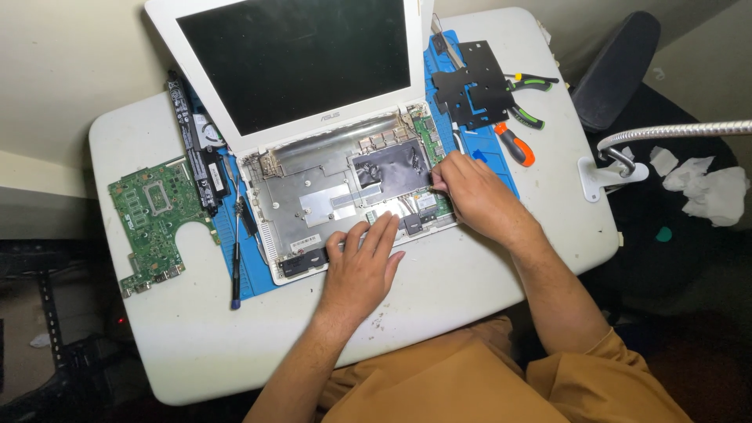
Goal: The person is disassembling a laptop, removing internal screws and prying off the screen bezel.
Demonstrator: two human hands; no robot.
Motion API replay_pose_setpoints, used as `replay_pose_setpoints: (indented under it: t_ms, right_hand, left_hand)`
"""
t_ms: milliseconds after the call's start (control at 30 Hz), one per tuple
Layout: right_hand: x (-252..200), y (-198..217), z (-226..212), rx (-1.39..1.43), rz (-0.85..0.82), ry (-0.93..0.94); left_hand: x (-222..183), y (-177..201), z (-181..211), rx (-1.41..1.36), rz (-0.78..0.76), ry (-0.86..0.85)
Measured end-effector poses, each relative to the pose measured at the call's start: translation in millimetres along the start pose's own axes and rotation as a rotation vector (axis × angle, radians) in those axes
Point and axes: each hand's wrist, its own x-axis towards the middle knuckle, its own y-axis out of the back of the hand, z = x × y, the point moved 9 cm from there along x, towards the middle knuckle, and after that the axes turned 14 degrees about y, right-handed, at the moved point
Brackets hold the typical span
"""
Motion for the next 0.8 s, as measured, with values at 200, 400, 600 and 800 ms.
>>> replay_pose_setpoints:
  t_ms: [200,400,600,800]
  right_hand:
    - [-1,2,19,-0.030,0.088,-0.071]
    - [6,13,18,0.191,0.073,-0.182]
    - [5,22,18,0.327,0.124,-0.258]
    - [15,30,17,0.441,0.332,-0.234]
  left_hand:
    - [1,2,0,-0.012,-0.007,-0.009]
    - [1,2,0,-0.025,-0.026,-0.007]
    - [1,1,-1,-0.031,-0.035,-0.007]
    - [1,2,-1,-0.038,-0.033,-0.010]
